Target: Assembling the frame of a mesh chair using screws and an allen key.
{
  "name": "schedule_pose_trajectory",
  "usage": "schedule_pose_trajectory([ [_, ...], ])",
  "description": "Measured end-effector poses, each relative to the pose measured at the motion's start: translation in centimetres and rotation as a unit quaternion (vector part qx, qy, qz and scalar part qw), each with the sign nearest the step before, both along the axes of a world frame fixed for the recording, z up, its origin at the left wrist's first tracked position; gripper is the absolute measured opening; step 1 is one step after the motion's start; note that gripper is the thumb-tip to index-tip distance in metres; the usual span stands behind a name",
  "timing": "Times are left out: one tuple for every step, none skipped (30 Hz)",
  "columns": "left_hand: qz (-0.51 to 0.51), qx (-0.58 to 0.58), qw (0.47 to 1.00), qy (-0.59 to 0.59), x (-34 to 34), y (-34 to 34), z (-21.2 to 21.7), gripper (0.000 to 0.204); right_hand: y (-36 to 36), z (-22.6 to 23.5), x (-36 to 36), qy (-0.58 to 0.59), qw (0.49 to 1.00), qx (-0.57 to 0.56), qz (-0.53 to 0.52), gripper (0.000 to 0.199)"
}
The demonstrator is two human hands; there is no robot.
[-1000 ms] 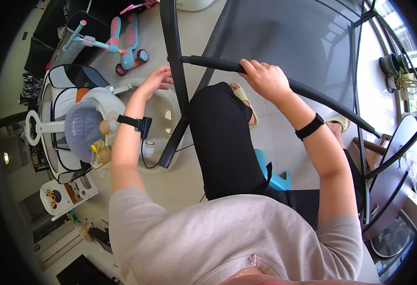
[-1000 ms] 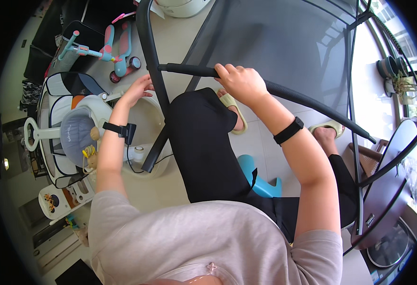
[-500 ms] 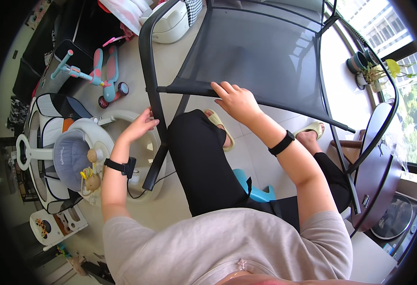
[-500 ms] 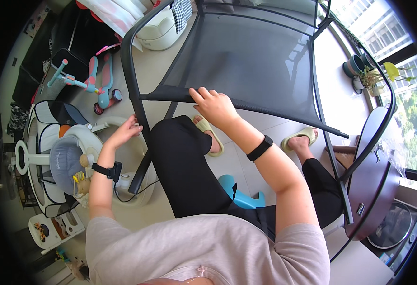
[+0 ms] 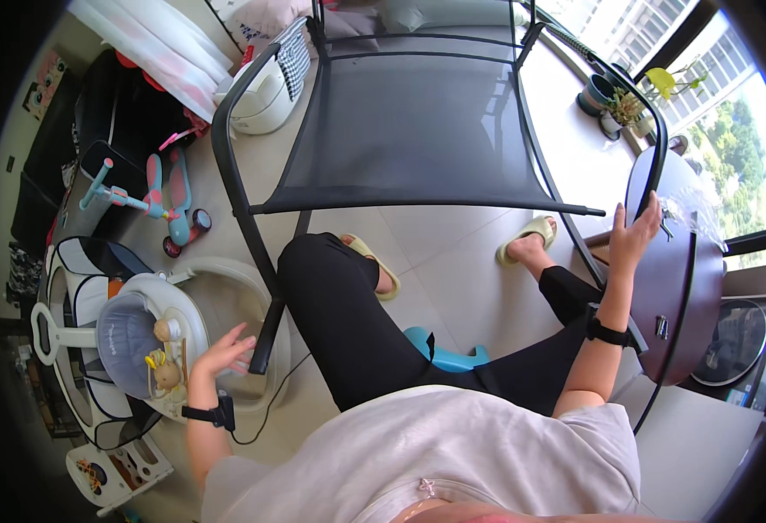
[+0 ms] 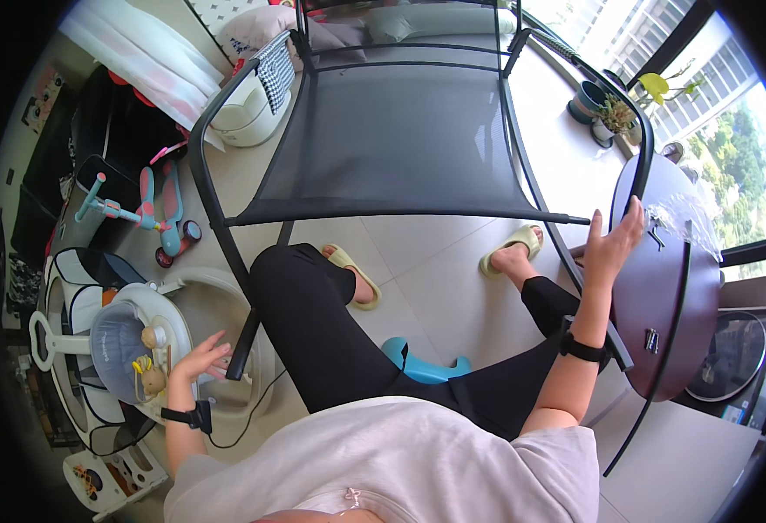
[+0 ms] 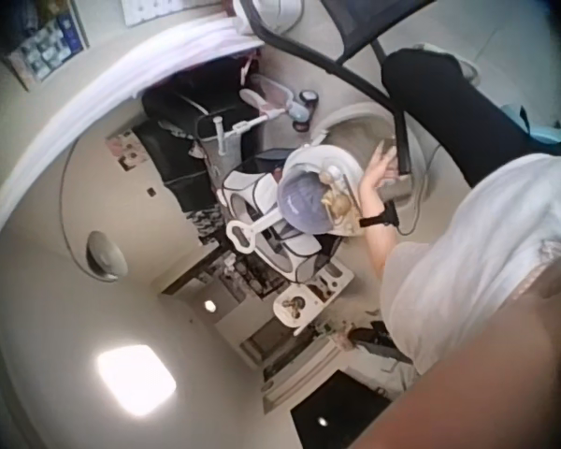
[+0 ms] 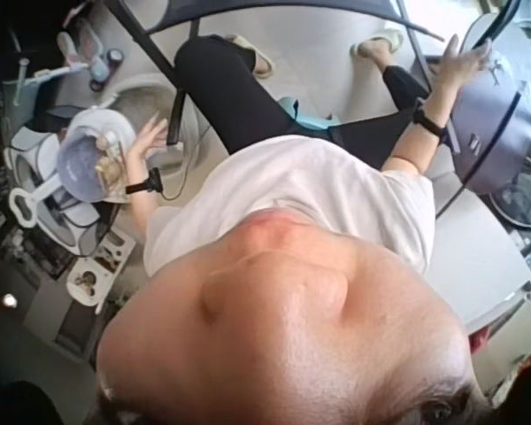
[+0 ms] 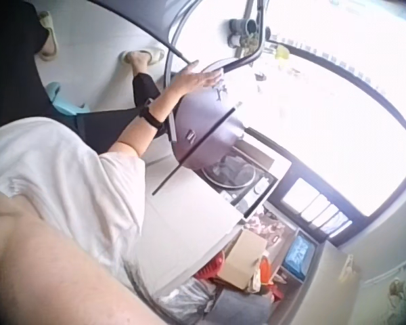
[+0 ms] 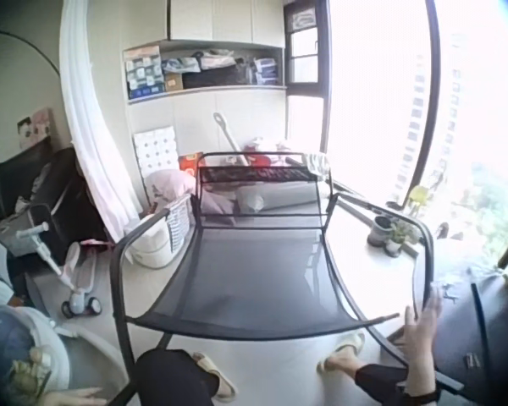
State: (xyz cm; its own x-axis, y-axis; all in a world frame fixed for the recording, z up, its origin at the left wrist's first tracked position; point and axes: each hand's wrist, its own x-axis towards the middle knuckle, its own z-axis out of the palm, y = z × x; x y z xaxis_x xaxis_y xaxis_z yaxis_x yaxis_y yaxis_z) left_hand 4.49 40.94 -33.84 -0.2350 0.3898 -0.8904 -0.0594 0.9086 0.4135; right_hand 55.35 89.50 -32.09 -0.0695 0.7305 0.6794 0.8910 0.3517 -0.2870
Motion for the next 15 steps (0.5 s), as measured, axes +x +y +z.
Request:
schedule_pose_trajectory([
  [0.045,0.024,0.999,0.000,0.5,-0.8,-0.2,0.086,0.8,-0.8,2.7,0.008,0.999,-0.002,-0.044,0.063],
  [0.038,0.028,0.999,0.002,1.2,-1.3,-0.6,0.086,2.0,-1.4,5.0,0.016,0.999,-0.010,-0.045,0.066],
  [0.065,0.049,0.996,0.021,1.8,-1.8,-1.2,0.085,2.9,-1.7,6.4,0.027,0.997,-0.043,-0.060,0.072],
  [0.091,0.071,0.993,0.039,2.3,-2.0,-1.7,0.084,4.2,-2.6,7.8,0.035,0.993,-0.082,-0.078,0.075],
  [0.087,0.074,0.993,0.043,2.9,-1.9,-1.9,0.084,5.7,-3.9,8.8,0.045,0.987,-0.122,-0.093,0.078],
  [0.113,0.075,0.987,0.082,3.9,-1.8,-2.1,0.077,6.9,-4.8,9.1,0.073,0.983,-0.152,-0.076,0.081],
  [0.141,0.076,0.980,0.122,4.5,-1.8,-2.2,0.071,7.6,-5.3,9.0,0.122,0.981,-0.150,-0.026,0.078],
  [0.141,0.079,0.979,0.126,4.7,-1.7,-2.9,0.071,8.5,-5.4,9.2,0.134,0.977,-0.164,-0.030,0.074],
  [0.136,0.067,0.980,0.129,4.6,-1.9,-3.7,0.063,9.2,-5.7,8.5,0.149,0.972,-0.182,-0.028,0.070],
  [0.127,0.057,0.981,0.132,4.3,-2.1,-4.6,0.055,9.7,-5.7,8.2,0.156,0.971,-0.181,-0.024,0.070],
  [0.130,0.059,0.980,0.139,4.1,-2.4,-5.8,0.055,10.2,-5.7,8.0,0.130,0.973,-0.176,-0.067,0.063],
  [0.074,0.083,0.973,0.200,4.1,-2.6,-7.5,0.050,10.7,-5.8,8.1,0.103,0.973,-0.171,-0.112,0.057],
  [0.016,0.106,0.960,0.258,4.6,-2.1,-7.7,0.044,11.4,-6.4,8.6,0.107,0.973,-0.170,-0.113,0.057],
  [-0.006,0.079,0.942,0.326,5.4,-1.8,-7.9,0.046,11.9,-7.2,8.9,0.112,0.970,-0.180,-0.119,0.052],
  [-0.004,0.079,0.941,0.328,6.1,-1.5,-7.6,0.046,12.2,-7.6,8.8,0.116,0.967,-0.193,-0.120,0.047],
])
